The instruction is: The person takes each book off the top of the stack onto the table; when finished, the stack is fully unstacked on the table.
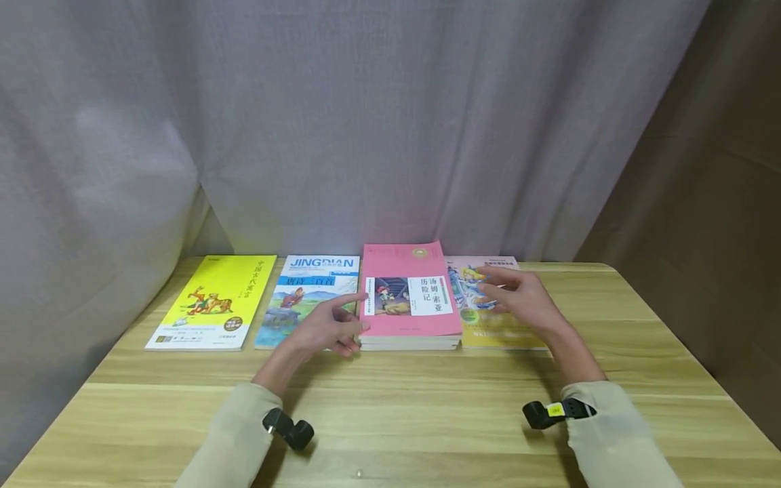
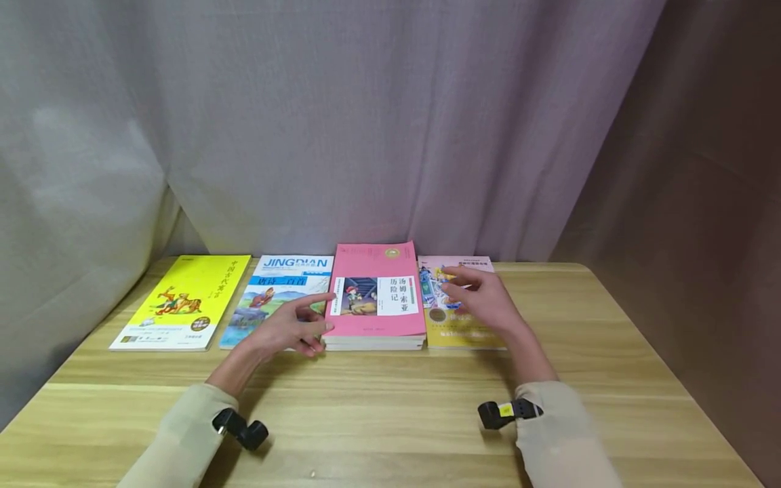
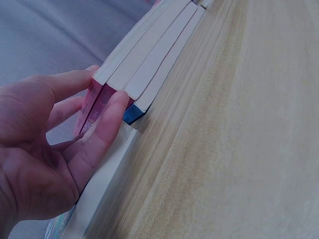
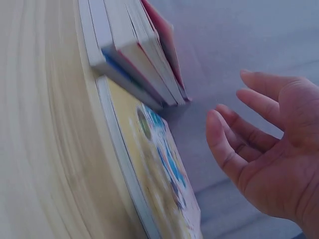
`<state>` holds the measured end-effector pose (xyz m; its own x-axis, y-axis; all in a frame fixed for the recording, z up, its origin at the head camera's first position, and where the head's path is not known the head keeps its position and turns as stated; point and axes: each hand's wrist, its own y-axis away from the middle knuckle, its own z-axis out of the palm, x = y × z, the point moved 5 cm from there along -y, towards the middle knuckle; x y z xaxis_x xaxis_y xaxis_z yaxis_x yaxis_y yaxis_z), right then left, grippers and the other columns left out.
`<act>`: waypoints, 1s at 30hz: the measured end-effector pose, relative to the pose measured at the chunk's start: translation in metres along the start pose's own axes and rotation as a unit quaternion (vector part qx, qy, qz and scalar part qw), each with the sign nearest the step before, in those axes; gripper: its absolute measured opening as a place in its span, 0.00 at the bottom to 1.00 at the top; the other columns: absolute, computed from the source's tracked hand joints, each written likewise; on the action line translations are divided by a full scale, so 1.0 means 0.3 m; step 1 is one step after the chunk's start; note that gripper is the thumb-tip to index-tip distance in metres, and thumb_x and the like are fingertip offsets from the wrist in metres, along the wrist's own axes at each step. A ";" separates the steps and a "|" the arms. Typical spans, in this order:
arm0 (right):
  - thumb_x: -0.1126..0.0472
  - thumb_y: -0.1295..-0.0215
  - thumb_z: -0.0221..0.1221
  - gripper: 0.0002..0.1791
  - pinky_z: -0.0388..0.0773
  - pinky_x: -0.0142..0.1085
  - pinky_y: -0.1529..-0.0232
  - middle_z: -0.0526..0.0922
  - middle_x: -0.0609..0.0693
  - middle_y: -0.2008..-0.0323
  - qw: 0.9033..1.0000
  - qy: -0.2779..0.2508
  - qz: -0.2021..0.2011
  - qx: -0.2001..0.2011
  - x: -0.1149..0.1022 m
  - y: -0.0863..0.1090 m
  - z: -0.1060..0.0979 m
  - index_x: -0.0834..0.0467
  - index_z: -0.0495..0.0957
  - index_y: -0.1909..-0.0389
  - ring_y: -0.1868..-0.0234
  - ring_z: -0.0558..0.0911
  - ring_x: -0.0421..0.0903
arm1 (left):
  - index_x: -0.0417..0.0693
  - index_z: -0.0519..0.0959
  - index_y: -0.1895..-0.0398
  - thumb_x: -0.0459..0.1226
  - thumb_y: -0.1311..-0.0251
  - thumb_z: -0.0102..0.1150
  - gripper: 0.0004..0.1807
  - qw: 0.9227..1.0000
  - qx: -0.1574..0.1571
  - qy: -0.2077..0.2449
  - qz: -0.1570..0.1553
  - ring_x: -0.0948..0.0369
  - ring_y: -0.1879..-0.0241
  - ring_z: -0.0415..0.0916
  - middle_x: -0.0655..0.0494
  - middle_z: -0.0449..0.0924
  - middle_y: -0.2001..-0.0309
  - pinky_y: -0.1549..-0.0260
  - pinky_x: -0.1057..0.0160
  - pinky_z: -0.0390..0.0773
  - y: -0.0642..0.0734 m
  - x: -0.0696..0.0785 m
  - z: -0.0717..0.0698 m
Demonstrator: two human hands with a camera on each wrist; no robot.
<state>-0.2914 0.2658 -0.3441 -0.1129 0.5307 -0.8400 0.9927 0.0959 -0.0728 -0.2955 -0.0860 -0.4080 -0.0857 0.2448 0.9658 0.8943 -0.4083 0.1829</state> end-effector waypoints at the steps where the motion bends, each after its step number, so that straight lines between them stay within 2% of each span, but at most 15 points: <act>1: 0.53 0.22 0.62 0.29 0.91 0.43 0.52 0.72 0.68 0.28 1.000 -0.011 -0.001 -0.010 0.000 -0.003 0.016 0.62 0.73 0.26 0.47 0.85 0.59 | 0.62 0.65 0.18 0.36 0.31 0.69 0.40 1.000 0.000 0.000 0.000 0.55 0.72 0.86 0.42 0.80 0.50 0.68 0.57 0.91 0.000 -0.001 -0.001; 4: 0.55 0.23 0.63 0.30 0.91 0.44 0.52 0.72 0.69 0.28 0.999 -0.038 -0.005 -0.039 0.005 -0.011 0.064 0.63 0.72 0.26 0.48 0.86 0.55 | 0.63 0.65 0.18 0.37 0.31 0.68 0.40 1.000 -0.001 0.003 0.000 0.55 0.72 0.86 0.42 0.81 0.50 0.68 0.57 0.91 0.001 -0.002 -0.003; 7: 0.57 0.25 0.65 0.31 0.91 0.44 0.53 0.78 0.71 0.35 0.996 -0.065 0.010 -0.065 0.018 -0.019 0.110 0.62 0.72 0.26 0.52 0.88 0.51 | 0.63 0.64 0.18 0.37 0.31 0.68 0.40 1.000 -0.002 0.003 0.003 0.55 0.72 0.86 0.42 0.81 0.50 0.67 0.57 0.91 0.002 -0.004 -0.004; 10: 0.56 0.27 0.67 0.32 0.90 0.42 0.53 0.79 0.70 0.35 0.994 -0.067 0.029 -0.080 0.032 -0.023 0.145 0.60 0.73 0.26 0.54 0.88 0.48 | 0.61 0.64 0.18 0.37 0.31 0.68 0.40 1.000 -0.002 0.003 0.005 0.55 0.72 0.86 0.42 0.81 0.50 0.68 0.57 0.91 0.003 -0.007 -0.005; 13: 0.51 0.29 0.68 0.33 0.87 0.39 0.52 0.78 0.66 0.33 0.994 -0.047 0.050 -0.081 0.044 -0.023 0.163 0.56 0.75 0.26 0.51 0.87 0.49 | 0.61 0.65 0.18 0.37 0.31 0.68 0.40 1.000 -0.003 0.003 0.008 0.55 0.72 0.86 0.42 0.81 0.50 0.68 0.57 0.91 0.001 -0.007 -0.004; 17: 0.45 0.30 0.69 0.34 0.84 0.37 0.52 0.78 0.65 0.31 0.995 -0.030 0.052 -0.077 0.048 -0.024 0.179 0.54 0.76 0.27 0.48 0.85 0.52 | 0.61 0.65 0.18 0.37 0.31 0.68 0.39 1.000 -0.004 0.003 0.008 0.56 0.72 0.86 0.42 0.81 0.50 0.68 0.58 0.91 -0.001 -0.006 -0.002; 21: 0.45 0.32 0.70 0.34 0.85 0.38 0.52 0.75 0.65 0.29 0.997 -0.018 0.039 -0.071 0.051 -0.031 0.200 0.53 0.77 0.28 0.40 0.82 0.59 | 0.61 0.65 0.19 0.37 0.31 0.68 0.39 1.000 -0.002 0.002 0.008 0.56 0.72 0.86 0.42 0.80 0.50 0.68 0.58 0.91 -0.001 -0.007 -0.004; 24: 0.46 0.33 0.71 0.33 0.86 0.37 0.50 0.75 0.64 0.29 0.997 -0.005 0.045 -0.062 0.060 -0.035 0.209 0.51 0.79 0.29 0.31 0.78 0.63 | 0.61 0.65 0.18 0.37 0.31 0.68 0.39 1.000 -0.004 0.006 0.009 0.55 0.72 0.86 0.42 0.81 0.50 0.68 0.58 0.91 -0.003 -0.009 -0.003; 28: 0.48 0.33 0.72 0.32 0.86 0.36 0.53 0.76 0.64 0.30 0.996 -0.004 0.065 -0.055 0.069 -0.038 0.212 0.50 0.79 0.29 0.32 0.78 0.63 | 0.61 0.65 0.18 0.38 0.30 0.68 0.39 1.000 -0.007 0.008 0.010 0.55 0.72 0.87 0.41 0.81 0.49 0.68 0.58 0.91 -0.004 -0.010 0.001; 30: 0.48 0.33 0.72 0.32 0.86 0.39 0.51 0.76 0.64 0.30 0.996 -0.002 0.073 -0.055 0.071 -0.039 0.213 0.49 0.78 0.29 0.31 0.78 0.63 | 0.62 0.64 0.18 0.38 0.31 0.68 0.40 1.000 -0.006 0.006 0.009 0.55 0.72 0.87 0.41 0.81 0.48 0.67 0.58 0.91 -0.004 -0.010 0.003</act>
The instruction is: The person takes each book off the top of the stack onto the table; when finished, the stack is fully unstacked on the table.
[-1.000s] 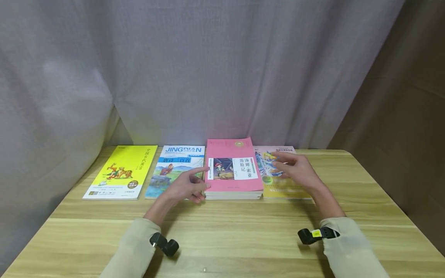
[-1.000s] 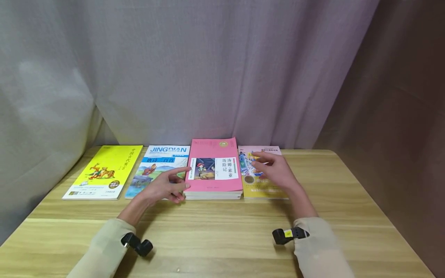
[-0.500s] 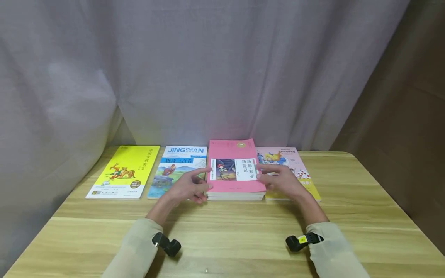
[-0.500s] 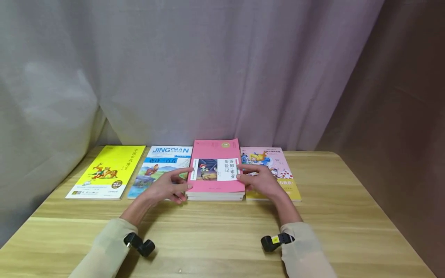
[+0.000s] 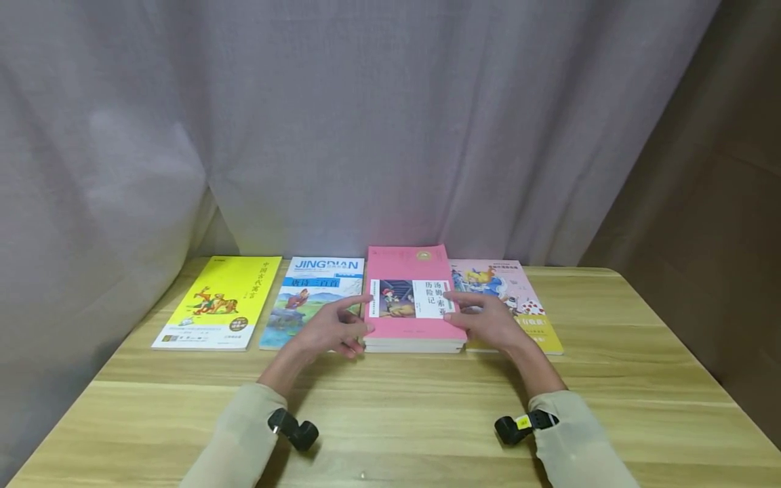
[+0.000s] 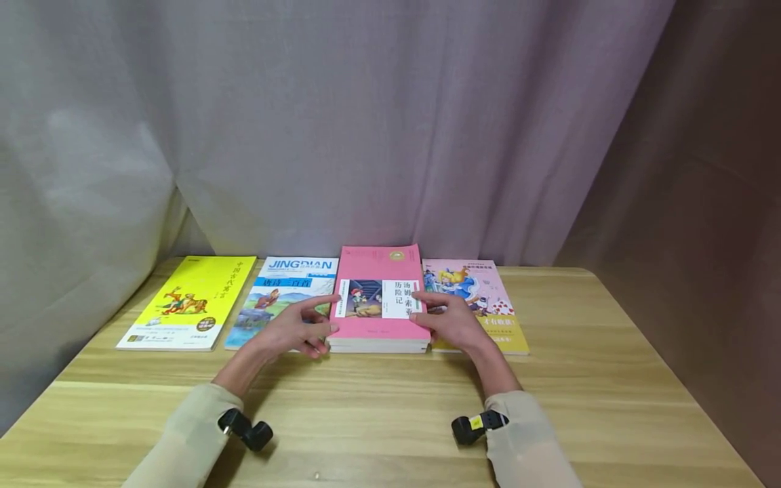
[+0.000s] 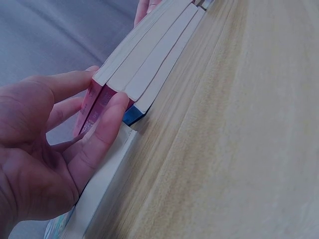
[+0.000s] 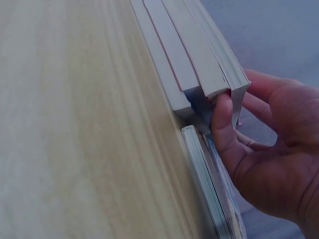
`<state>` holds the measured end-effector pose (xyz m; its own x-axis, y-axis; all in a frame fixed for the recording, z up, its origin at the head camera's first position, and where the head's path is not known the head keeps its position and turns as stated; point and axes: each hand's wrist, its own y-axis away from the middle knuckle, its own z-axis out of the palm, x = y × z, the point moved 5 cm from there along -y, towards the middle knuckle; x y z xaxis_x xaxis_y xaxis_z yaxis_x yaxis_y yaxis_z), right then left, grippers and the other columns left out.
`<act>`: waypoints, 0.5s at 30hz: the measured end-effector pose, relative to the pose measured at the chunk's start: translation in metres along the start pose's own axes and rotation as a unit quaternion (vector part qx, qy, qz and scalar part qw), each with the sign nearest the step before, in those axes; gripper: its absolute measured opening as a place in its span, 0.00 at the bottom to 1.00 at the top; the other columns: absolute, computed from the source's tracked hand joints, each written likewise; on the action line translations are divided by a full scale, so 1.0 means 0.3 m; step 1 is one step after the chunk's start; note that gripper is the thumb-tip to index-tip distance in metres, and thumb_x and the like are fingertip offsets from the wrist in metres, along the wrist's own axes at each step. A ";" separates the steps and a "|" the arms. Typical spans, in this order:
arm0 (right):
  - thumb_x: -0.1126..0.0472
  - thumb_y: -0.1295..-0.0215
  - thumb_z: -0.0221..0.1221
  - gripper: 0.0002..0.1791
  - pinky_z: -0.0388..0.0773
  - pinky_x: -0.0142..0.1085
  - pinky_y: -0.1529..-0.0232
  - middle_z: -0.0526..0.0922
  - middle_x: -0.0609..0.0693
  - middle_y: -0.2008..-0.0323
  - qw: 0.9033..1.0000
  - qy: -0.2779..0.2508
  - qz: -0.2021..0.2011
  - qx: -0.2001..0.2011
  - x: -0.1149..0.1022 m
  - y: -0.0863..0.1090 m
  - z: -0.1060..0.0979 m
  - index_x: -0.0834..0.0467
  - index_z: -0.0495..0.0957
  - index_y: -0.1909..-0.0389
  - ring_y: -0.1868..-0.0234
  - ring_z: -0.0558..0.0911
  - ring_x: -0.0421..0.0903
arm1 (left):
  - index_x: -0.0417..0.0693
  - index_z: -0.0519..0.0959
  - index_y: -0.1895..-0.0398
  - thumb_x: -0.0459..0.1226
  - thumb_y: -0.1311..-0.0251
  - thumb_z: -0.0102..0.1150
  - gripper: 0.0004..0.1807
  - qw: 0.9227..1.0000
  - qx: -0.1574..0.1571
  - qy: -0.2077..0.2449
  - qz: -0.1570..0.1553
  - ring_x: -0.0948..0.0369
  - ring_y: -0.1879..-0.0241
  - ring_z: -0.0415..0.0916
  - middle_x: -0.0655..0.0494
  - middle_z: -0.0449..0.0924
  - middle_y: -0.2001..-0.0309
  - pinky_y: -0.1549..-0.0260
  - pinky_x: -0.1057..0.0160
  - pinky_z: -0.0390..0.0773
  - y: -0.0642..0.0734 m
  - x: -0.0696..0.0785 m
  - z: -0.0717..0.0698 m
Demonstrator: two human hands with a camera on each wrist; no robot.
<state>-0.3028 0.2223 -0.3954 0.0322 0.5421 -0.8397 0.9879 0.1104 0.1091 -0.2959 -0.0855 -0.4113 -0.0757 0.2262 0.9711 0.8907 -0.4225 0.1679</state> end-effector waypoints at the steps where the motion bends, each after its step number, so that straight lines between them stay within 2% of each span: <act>1: 0.48 0.33 0.71 0.32 0.86 0.41 0.48 0.75 0.64 0.30 1.000 0.001 0.003 -0.001 0.000 0.000 0.001 0.49 0.78 0.29 0.31 0.77 0.63 | 0.62 0.64 0.18 0.38 0.31 0.69 0.40 1.000 0.002 -0.001 0.000 0.55 0.72 0.87 0.41 0.81 0.48 0.68 0.58 0.91 0.001 0.000 0.001; 5: 0.47 0.31 0.70 0.33 0.79 0.54 0.32 0.72 0.63 0.26 1.000 0.013 0.011 -0.006 0.002 0.000 0.000 0.47 0.76 0.27 0.26 0.73 0.65 | 0.65 0.60 0.16 0.38 0.32 0.70 0.45 1.000 0.007 0.003 0.001 0.56 0.72 0.85 0.41 0.79 0.49 0.69 0.58 0.91 0.001 0.000 0.002; 7: 0.47 0.30 0.69 0.33 0.76 0.58 0.30 0.71 0.64 0.25 1.000 0.020 0.011 -0.007 0.003 0.001 -0.003 0.47 0.76 0.26 0.26 0.72 0.66 | 0.66 0.58 0.15 0.39 0.32 0.71 0.46 1.000 0.009 0.004 0.000 0.56 0.73 0.85 0.42 0.78 0.50 0.69 0.58 0.91 0.000 0.001 0.003; 9: 0.47 0.30 0.68 0.33 0.78 0.56 0.34 0.73 0.65 0.27 0.999 0.031 0.009 -0.008 0.004 0.002 -0.008 0.47 0.75 0.26 0.28 0.73 0.65 | 0.67 0.57 0.15 0.39 0.33 0.71 0.47 1.000 0.012 0.003 -0.002 0.56 0.73 0.85 0.42 0.78 0.51 0.69 0.58 0.91 0.000 0.000 0.004; 13: 0.47 0.29 0.68 0.34 0.78 0.42 0.49 0.76 0.65 0.33 0.999 0.048 0.003 -0.009 0.005 0.005 -0.019 0.47 0.74 0.25 0.39 0.77 0.60 | 0.66 0.60 0.16 0.40 0.32 0.71 0.44 1.000 0.019 -0.004 -0.011 0.56 0.72 0.86 0.42 0.80 0.50 0.69 0.59 0.91 0.001 -0.001 0.004; 15: 0.48 0.29 0.68 0.34 0.77 0.37 0.53 0.77 0.66 0.35 0.999 0.050 -0.002 -0.011 0.007 0.008 -0.023 0.48 0.73 0.24 0.42 0.78 0.58 | 0.65 0.62 0.17 0.41 0.32 0.70 0.43 1.000 0.022 -0.010 -0.015 0.55 0.72 0.86 0.42 0.81 0.50 0.69 0.59 0.91 0.000 -0.002 0.003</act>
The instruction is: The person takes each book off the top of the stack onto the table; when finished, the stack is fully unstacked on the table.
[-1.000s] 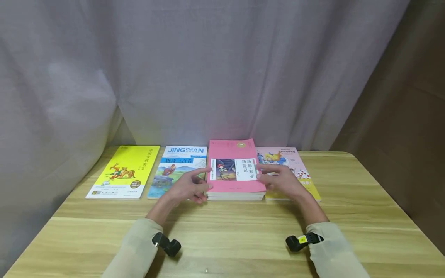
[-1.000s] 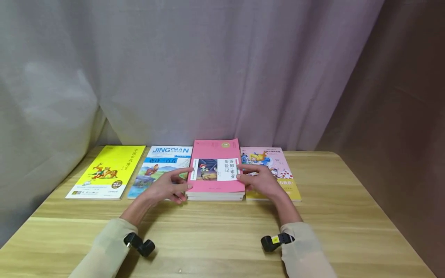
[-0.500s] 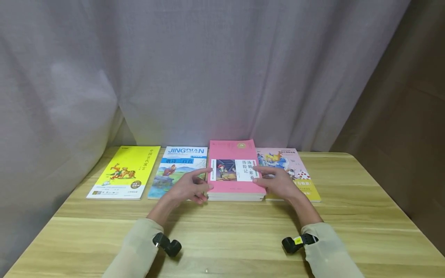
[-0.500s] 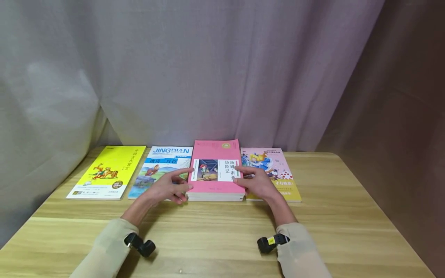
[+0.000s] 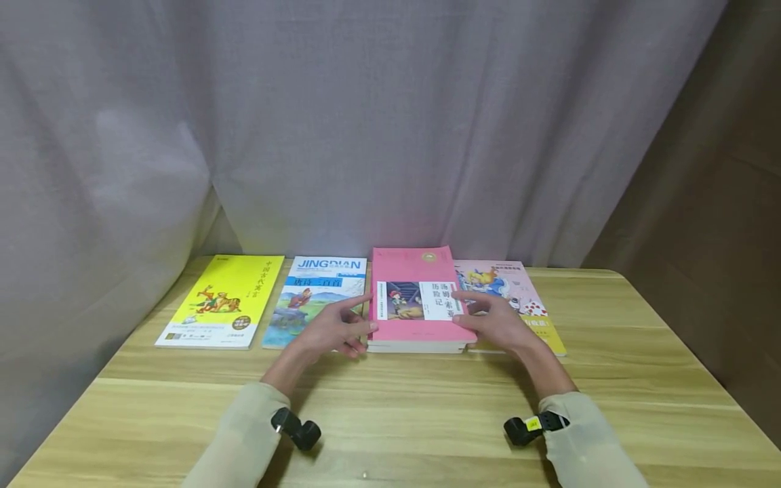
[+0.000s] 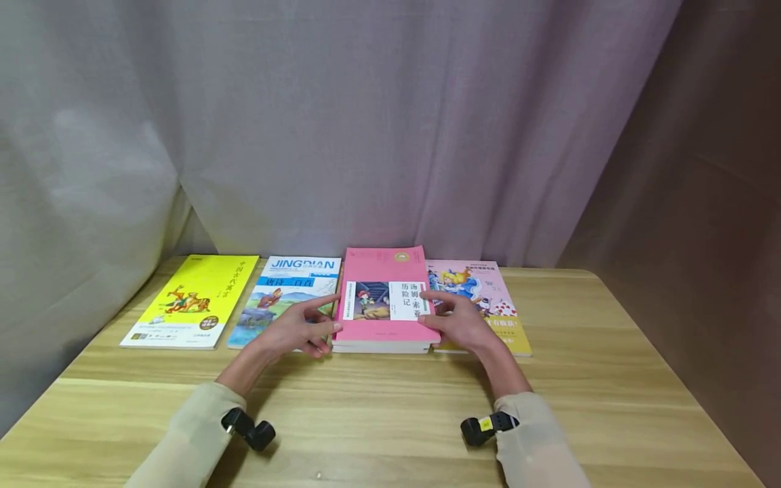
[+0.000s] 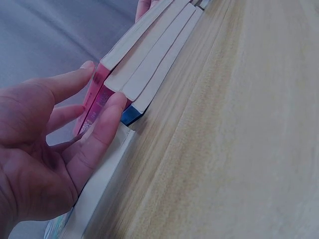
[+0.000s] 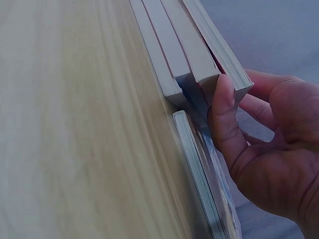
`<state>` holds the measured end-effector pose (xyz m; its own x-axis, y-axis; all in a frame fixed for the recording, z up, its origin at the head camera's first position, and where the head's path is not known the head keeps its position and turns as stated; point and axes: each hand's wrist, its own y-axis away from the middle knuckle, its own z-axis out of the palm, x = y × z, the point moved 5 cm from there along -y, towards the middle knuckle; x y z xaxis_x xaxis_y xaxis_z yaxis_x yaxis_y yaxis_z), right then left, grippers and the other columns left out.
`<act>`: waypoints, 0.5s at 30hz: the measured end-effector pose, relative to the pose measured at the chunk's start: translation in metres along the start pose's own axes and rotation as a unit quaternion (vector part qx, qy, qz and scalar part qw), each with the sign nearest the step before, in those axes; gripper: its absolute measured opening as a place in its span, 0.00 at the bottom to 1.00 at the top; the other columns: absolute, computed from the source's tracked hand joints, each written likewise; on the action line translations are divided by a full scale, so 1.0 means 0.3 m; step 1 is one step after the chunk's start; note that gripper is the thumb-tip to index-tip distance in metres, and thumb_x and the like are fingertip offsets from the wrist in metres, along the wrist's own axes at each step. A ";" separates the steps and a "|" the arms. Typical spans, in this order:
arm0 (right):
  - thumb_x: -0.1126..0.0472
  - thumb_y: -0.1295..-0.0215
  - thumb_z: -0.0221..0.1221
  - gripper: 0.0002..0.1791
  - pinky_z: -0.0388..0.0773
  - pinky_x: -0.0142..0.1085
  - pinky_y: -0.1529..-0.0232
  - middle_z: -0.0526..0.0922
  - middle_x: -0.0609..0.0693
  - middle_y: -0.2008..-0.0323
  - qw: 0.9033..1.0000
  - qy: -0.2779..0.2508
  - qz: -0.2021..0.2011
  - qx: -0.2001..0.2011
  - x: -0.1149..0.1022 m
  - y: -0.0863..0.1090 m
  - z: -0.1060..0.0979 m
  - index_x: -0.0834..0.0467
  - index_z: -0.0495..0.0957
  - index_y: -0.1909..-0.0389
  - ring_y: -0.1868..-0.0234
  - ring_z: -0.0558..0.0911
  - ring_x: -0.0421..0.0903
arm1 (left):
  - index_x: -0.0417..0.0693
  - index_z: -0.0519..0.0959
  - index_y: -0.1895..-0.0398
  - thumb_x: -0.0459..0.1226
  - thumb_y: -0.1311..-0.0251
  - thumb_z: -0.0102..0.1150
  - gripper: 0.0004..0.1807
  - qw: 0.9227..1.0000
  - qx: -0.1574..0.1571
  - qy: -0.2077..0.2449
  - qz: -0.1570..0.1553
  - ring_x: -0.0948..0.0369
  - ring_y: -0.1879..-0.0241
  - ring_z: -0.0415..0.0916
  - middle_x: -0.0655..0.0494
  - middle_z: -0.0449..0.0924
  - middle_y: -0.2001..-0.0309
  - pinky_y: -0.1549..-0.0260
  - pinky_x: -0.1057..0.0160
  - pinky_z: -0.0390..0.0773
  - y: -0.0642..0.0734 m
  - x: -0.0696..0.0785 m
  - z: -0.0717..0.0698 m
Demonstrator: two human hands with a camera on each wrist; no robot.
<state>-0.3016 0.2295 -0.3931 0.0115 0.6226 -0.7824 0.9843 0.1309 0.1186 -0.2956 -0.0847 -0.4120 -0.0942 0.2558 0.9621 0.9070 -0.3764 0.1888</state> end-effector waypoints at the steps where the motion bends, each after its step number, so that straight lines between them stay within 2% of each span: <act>1: 0.48 0.29 0.68 0.34 0.77 0.36 0.55 0.77 0.66 0.36 1.000 0.001 -0.002 0.000 0.002 0.001 -0.002 0.48 0.73 0.24 0.43 0.78 0.57 | 0.64 0.63 0.17 0.41 0.31 0.70 0.42 1.000 0.001 -0.003 -0.001 0.55 0.72 0.86 0.42 0.82 0.49 0.69 0.59 0.91 -0.001 -0.001 0.000; 6: 0.49 0.29 0.68 0.35 0.77 0.36 0.56 0.76 0.65 0.37 1.000 -0.005 -0.001 -0.011 0.018 0.012 -0.011 0.47 0.72 0.23 0.46 0.78 0.55 | 0.63 0.66 0.19 0.40 0.31 0.70 0.39 1.000 0.010 -0.019 -0.010 0.55 0.72 0.86 0.43 0.83 0.48 0.70 0.60 0.90 -0.005 -0.005 0.001; 9: 0.50 0.30 0.69 0.36 0.80 0.37 0.58 0.76 0.65 0.41 1.000 -0.018 -0.004 -0.024 0.028 0.023 -0.018 0.47 0.71 0.23 0.52 0.80 0.52 | 0.63 0.67 0.19 0.36 0.31 0.69 0.39 1.000 0.011 -0.017 -0.014 0.54 0.72 0.86 0.43 0.82 0.48 0.70 0.60 0.90 -0.005 -0.005 0.001; 15: 0.56 0.29 0.68 0.37 0.87 0.39 0.61 0.73 0.65 0.44 0.995 -0.078 0.001 -0.061 0.049 0.047 -0.026 0.51 0.68 0.21 0.59 0.83 0.49 | 0.62 0.66 0.19 0.33 0.32 0.68 0.41 1.000 0.006 -0.010 -0.010 0.54 0.72 0.85 0.42 0.81 0.47 0.69 0.59 0.90 -0.004 -0.001 0.003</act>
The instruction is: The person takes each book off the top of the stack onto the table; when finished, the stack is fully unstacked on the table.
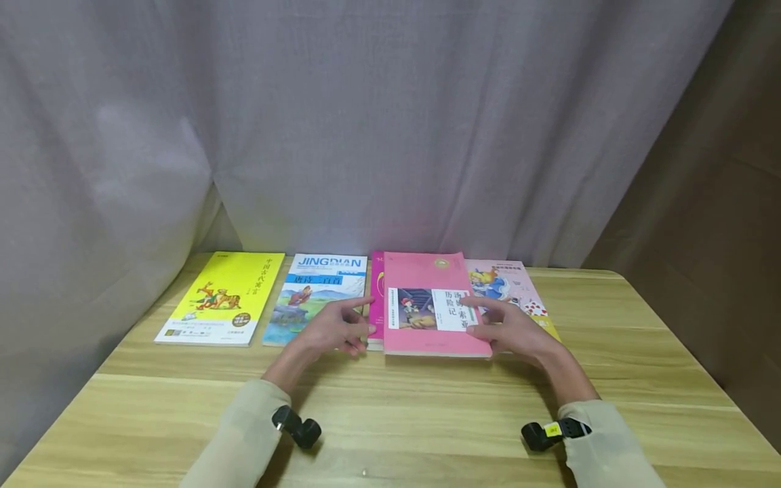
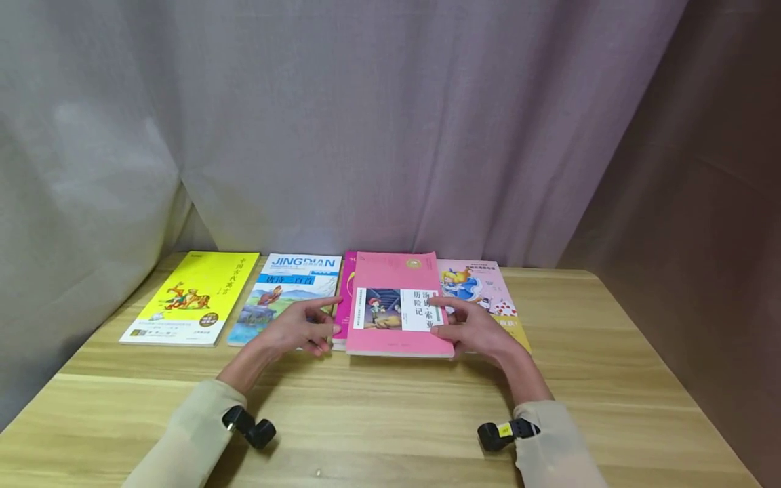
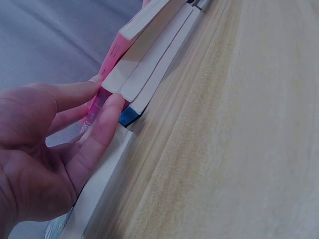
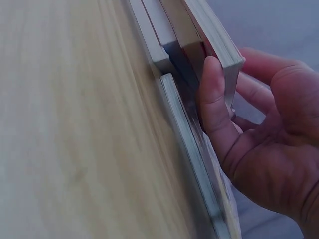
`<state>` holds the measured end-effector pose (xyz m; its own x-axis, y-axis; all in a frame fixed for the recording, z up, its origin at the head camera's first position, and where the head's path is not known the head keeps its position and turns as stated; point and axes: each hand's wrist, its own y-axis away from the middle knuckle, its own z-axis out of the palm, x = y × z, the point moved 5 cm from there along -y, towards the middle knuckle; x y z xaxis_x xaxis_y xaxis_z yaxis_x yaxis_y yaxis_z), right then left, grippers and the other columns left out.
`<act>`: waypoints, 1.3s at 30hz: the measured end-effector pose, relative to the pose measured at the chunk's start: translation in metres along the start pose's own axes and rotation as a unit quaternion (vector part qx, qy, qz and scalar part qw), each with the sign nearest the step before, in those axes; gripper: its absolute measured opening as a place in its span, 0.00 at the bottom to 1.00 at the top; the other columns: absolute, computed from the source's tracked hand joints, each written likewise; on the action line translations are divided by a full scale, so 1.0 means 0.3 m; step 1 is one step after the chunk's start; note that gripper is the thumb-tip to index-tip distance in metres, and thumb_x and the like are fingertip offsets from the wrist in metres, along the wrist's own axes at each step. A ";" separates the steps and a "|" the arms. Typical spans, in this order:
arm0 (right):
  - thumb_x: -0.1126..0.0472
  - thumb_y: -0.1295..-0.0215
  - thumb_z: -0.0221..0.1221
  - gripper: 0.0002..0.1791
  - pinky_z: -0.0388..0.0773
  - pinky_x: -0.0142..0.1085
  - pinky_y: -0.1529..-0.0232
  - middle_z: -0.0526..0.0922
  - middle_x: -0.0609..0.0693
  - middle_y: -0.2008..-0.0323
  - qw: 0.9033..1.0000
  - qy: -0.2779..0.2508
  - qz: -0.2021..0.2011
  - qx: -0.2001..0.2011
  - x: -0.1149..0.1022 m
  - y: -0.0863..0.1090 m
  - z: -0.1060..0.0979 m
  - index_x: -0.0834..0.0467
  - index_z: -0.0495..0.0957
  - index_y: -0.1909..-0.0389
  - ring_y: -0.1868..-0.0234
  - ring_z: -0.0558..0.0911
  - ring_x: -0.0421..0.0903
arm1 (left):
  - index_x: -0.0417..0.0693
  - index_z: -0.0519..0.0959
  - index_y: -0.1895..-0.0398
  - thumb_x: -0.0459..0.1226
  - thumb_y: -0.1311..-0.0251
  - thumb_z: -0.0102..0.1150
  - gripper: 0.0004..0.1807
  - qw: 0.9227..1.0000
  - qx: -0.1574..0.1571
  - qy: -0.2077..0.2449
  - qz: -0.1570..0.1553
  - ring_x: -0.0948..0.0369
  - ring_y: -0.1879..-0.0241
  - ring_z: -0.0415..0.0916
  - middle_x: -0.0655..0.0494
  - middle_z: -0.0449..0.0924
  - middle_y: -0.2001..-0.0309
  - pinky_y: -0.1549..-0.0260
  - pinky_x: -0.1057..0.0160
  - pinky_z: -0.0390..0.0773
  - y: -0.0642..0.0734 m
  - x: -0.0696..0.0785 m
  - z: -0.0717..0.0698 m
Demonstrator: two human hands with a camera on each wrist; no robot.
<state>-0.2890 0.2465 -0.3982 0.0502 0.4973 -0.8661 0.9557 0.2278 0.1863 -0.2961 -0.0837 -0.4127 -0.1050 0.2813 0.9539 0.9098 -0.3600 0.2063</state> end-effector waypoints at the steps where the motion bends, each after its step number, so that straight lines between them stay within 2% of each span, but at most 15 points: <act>1: 0.57 0.29 0.68 0.37 0.88 0.39 0.60 0.73 0.66 0.43 1.000 -0.016 0.001 -0.005 0.004 0.004 -0.001 0.52 0.68 0.21 0.58 0.84 0.48 | 0.61 0.65 0.18 0.33 0.32 0.68 0.41 1.000 -0.002 0.000 0.003 0.54 0.72 0.85 0.41 0.81 0.47 0.69 0.59 0.90 0.000 0.003 0.001; 7: 0.57 0.25 0.64 0.37 0.91 0.41 0.53 0.70 0.71 0.31 0.996 -0.090 -0.005 -0.019 0.011 -0.002 0.004 0.56 0.64 0.19 0.52 0.88 0.47 | 0.57 0.64 0.17 0.32 0.33 0.68 0.42 1.000 -0.010 0.004 0.014 0.56 0.72 0.84 0.40 0.80 0.47 0.69 0.59 0.91 0.000 0.011 0.004; 11: 0.54 0.23 0.63 0.37 0.91 0.42 0.53 0.67 0.70 0.26 0.994 -0.107 0.008 -0.005 0.011 -0.026 0.010 0.52 0.62 0.18 0.52 0.89 0.46 | 0.59 0.65 0.18 0.32 0.33 0.68 0.42 1.000 -0.004 0.003 0.008 0.55 0.72 0.85 0.41 0.80 0.48 0.69 0.58 0.91 0.002 0.008 0.002; 16: 0.57 0.23 0.62 0.38 0.91 0.43 0.52 0.64 0.68 0.23 0.991 -0.130 0.029 0.012 0.019 -0.040 0.015 0.47 0.60 0.17 0.51 0.89 0.46 | 0.58 0.65 0.18 0.32 0.33 0.68 0.41 1.000 -0.006 0.004 0.006 0.55 0.71 0.85 0.41 0.80 0.48 0.68 0.58 0.91 0.002 0.004 0.006; 25: 0.61 0.26 0.65 0.34 0.91 0.38 0.57 0.69 0.68 0.25 0.996 -0.074 -0.002 0.058 -0.008 -0.014 -0.019 0.51 0.68 0.21 0.54 0.88 0.44 | 0.59 0.66 0.19 0.33 0.34 0.70 0.41 1.000 -0.001 0.007 0.006 0.54 0.72 0.85 0.41 0.81 0.47 0.68 0.57 0.91 0.006 0.008 0.003; 32: 0.63 0.26 0.64 0.35 0.91 0.39 0.58 0.66 0.69 0.23 0.994 -0.092 -0.020 0.061 0.005 0.022 -0.061 0.52 0.67 0.20 0.56 0.88 0.42 | 0.60 0.66 0.19 0.33 0.34 0.70 0.41 1.000 -0.001 0.008 0.007 0.54 0.71 0.85 0.41 0.81 0.47 0.68 0.57 0.91 0.006 0.010 0.002; 39: 0.58 0.25 0.64 0.37 0.92 0.42 0.57 0.64 0.69 0.23 0.990 -0.127 0.002 0.060 0.028 0.063 -0.136 0.45 0.64 0.19 0.56 0.89 0.43 | 0.57 0.64 0.18 0.32 0.33 0.68 0.41 1.000 -0.011 0.013 0.013 0.55 0.72 0.85 0.41 0.81 0.48 0.68 0.58 0.91 0.011 0.011 0.007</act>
<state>-0.2825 0.2892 -0.3831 0.1105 0.2670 -0.9573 0.9823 0.1169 0.1460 -0.2927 -0.0820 -0.4092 -0.0919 0.2485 0.9643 0.9036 -0.3860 0.1856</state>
